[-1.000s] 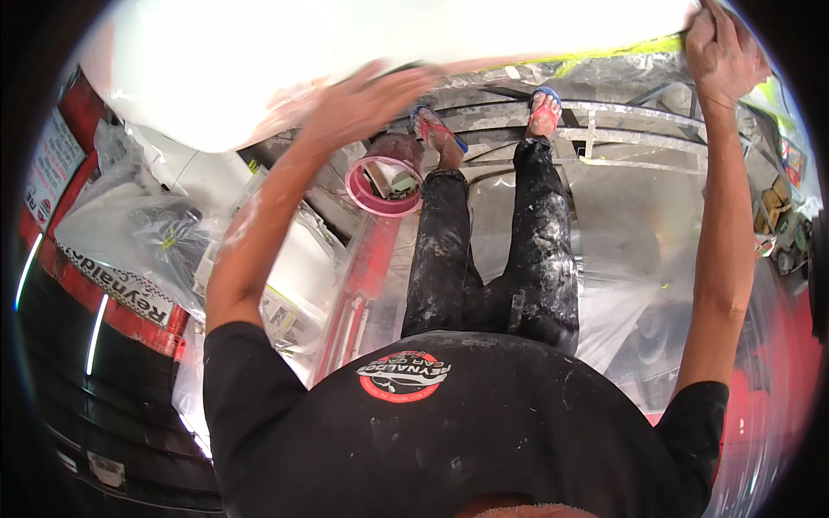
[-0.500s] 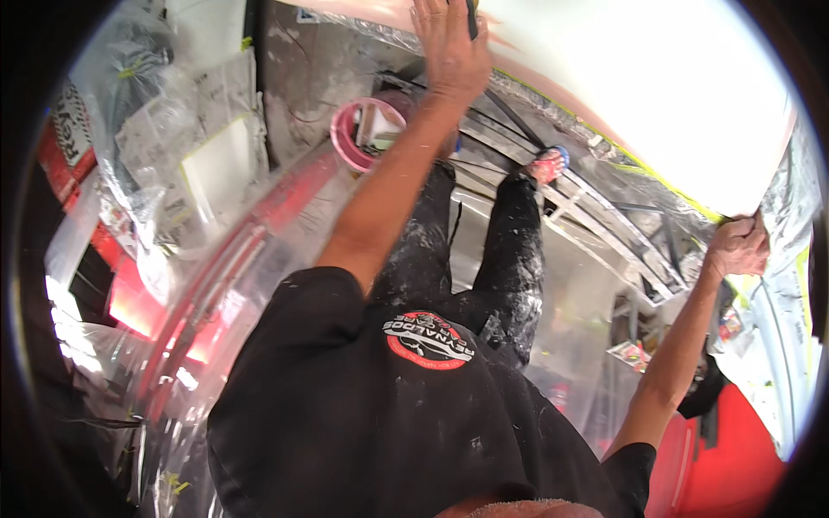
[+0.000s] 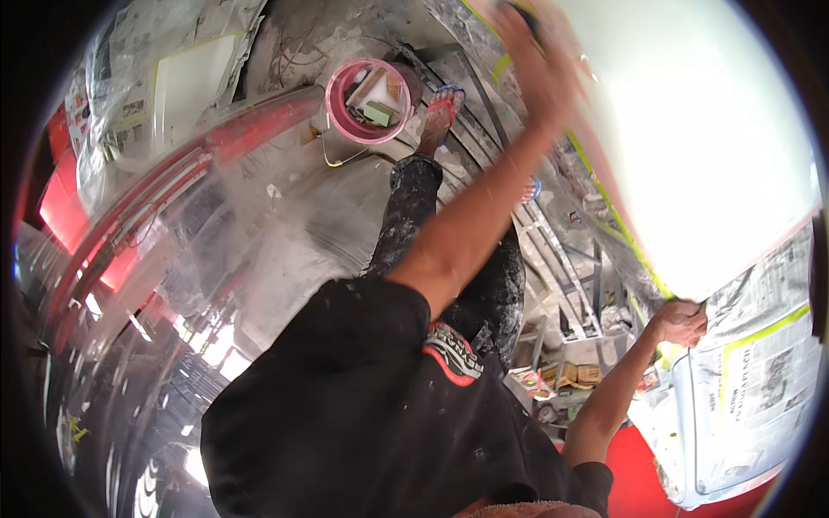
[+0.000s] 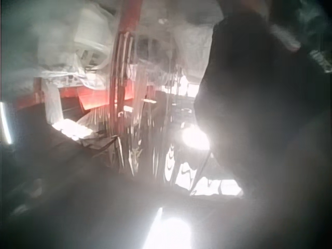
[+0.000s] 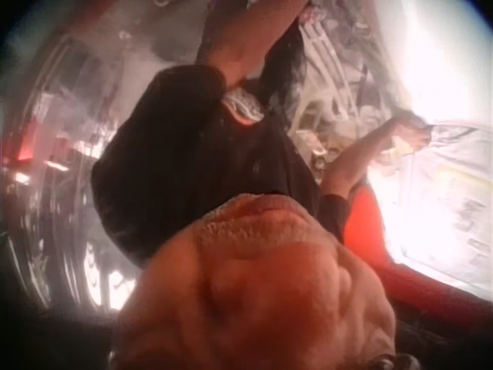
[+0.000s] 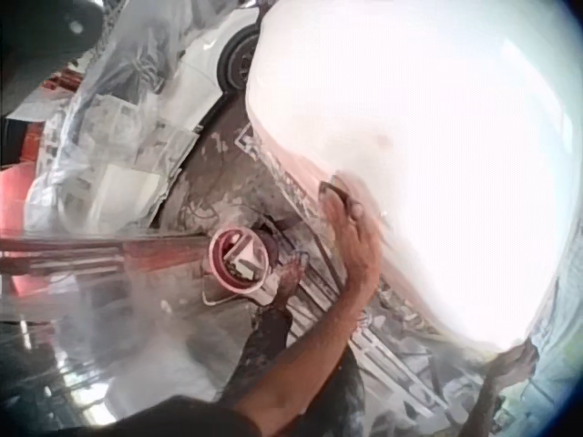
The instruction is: The person uses a sponge and a pink cloth to repeatedly rub and wipe the surface of a white car hood. The hood is partially covered with newspaper and masking tape. The person alternates between scrubbing with the sponge and wiping with the cloth.
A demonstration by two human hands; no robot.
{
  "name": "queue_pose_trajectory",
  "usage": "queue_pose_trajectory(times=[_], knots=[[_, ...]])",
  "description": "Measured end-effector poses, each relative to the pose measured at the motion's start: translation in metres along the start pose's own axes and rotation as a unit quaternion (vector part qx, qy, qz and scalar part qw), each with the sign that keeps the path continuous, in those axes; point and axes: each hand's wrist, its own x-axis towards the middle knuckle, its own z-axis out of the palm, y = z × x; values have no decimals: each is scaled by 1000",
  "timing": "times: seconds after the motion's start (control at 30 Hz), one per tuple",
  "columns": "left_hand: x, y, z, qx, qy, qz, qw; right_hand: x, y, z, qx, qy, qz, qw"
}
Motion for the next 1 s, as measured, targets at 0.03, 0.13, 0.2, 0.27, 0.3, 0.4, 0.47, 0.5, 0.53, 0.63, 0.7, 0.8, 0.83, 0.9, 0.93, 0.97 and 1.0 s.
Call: queue_pose_trajectory(times=[0.03, 0.13, 0.2, 0.27, 0.3, 0.4, 0.47, 0.5, 0.53, 0.63, 0.7, 0.8, 0.83, 0.9, 0.93, 0.97, 1.0], knots=[[-58, 36, 40, 28, 79, 26, 996, 2, 15, 0, -10, 20, -10, 1000], [-143, 51, 61, 15, -7, -1, 1000, 5, 19, -3, -19, 11, -21, 1000], [-100, 44, 45, -2, 31, 3, 999, 6, 19, -5, -49, 5, -33, 998], [-5, 24, 2, 22, 84, 28, 996, 7, 19, -4, -54, 2, -28, 998], [37, 26, -22, 19, 106, 22, 994, 5, 19, 4, -59, 1, -40, 997], [34, 42, -38, -65, 90, 12, 994, 1, 17, -1, -28, -18, -16, 999], [-41, 38, 15, -60, 101, 17, 993, 2, 19, -1, -42, -8, -32, 999], [-91, 44, 37, -22, 69, 2, 997, 1, 23, 0, -49, -17, -30, 998], [-120, 49, 45, 20, 38, -14, 999, 4, 22, 1, -48, -22, -34, 998], [-74, 33, 31, -38, 53, -5, 998, 7, 33, 4, -53, -36, -19, 998], [20, 36, -18, -71, 80, -29, 994, 8, 29, -2, -45, -38, -11, 998], [78, 49, -62, -163, 107, -13, 981, 5, 15, 6, -32, -18, -31, 999], [71, 44, -56, -106, 108, 15, 988, 6, 18, 9, -28, -20, -33, 999], [18, 23, -21, 94, 101, 63, 988, 6, 26, 7, -29, -30, -32, 999], [-35, 25, 8, 80, 69, 88, 991, 6, 31, 3, -33, -32, -29, 999], [-72, 30, 23, 70, 38, 112, 990, 6, 32, 2, -35, -37, -17, 999], [-67, 28, 23, 74, 26, 120, 990, 6, 34, 1, -40, -39, -13, 998]])
